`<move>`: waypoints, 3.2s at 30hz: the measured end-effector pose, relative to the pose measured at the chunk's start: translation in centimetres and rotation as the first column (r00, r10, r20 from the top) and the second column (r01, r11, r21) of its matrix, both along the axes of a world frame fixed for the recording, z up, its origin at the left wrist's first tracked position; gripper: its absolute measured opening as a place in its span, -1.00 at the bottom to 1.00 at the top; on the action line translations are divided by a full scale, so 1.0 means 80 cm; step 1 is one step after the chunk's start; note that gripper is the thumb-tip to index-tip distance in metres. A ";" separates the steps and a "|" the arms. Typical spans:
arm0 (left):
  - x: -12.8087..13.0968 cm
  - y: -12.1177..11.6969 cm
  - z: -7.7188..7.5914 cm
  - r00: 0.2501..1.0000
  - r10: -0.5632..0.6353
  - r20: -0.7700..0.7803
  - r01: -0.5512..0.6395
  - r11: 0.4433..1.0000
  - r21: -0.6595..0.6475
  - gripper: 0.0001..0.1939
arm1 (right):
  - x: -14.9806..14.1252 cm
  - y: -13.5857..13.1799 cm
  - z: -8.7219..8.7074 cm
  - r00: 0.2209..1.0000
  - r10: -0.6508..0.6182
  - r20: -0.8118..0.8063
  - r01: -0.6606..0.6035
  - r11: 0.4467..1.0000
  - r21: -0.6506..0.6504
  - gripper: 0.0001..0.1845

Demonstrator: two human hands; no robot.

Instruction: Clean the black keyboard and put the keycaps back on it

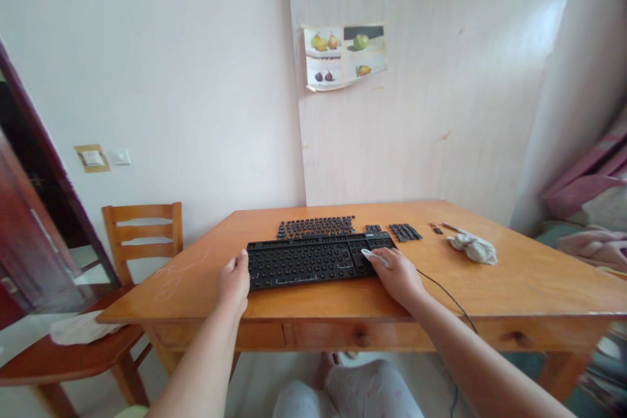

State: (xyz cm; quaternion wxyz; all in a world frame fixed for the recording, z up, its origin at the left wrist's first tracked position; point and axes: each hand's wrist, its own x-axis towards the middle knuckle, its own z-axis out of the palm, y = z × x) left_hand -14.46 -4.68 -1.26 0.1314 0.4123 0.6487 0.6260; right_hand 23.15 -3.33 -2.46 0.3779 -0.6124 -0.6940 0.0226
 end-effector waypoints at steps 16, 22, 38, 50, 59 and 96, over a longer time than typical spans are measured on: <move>0.007 -0.012 -0.003 0.964 -0.011 0.265 -0.061 0.963 0.264 -0.56 | -0.004 -0.010 0.071 0.922 -0.134 0.363 0.120 0.991 0.061 -0.72; 0.007 -0.013 -0.005 0.972 0.001 0.234 -0.063 0.964 0.258 -0.55 | -0.028 -0.008 0.078 0.870 -0.058 0.489 0.041 0.998 0.044 -0.72; 0.007 -0.016 -0.006 0.980 0.009 0.199 -0.060 0.965 0.254 -0.55 | -0.031 -0.013 0.083 0.782 0.055 0.621 -0.087 0.996 0.021 -0.65; 0.008 -0.018 -0.005 0.986 0.026 0.166 -0.067 0.966 0.249 -0.55 | -0.024 -0.006 0.081 0.807 0.041 0.590 -0.055 0.998 0.006 -0.63; 0.005 -0.015 -0.009 0.981 0.011 0.193 -0.065 0.958 0.279 -0.54 | -0.036 -0.002 0.072 0.889 0.027 0.458 -0.066 0.996 0.068 -0.65; 0.014 -0.024 -0.002 0.985 0.014 0.173 -0.062 0.958 0.280 -0.53 | -0.087 -0.010 0.089 0.823 0.162 0.545 -0.173 0.985 -0.031 -0.64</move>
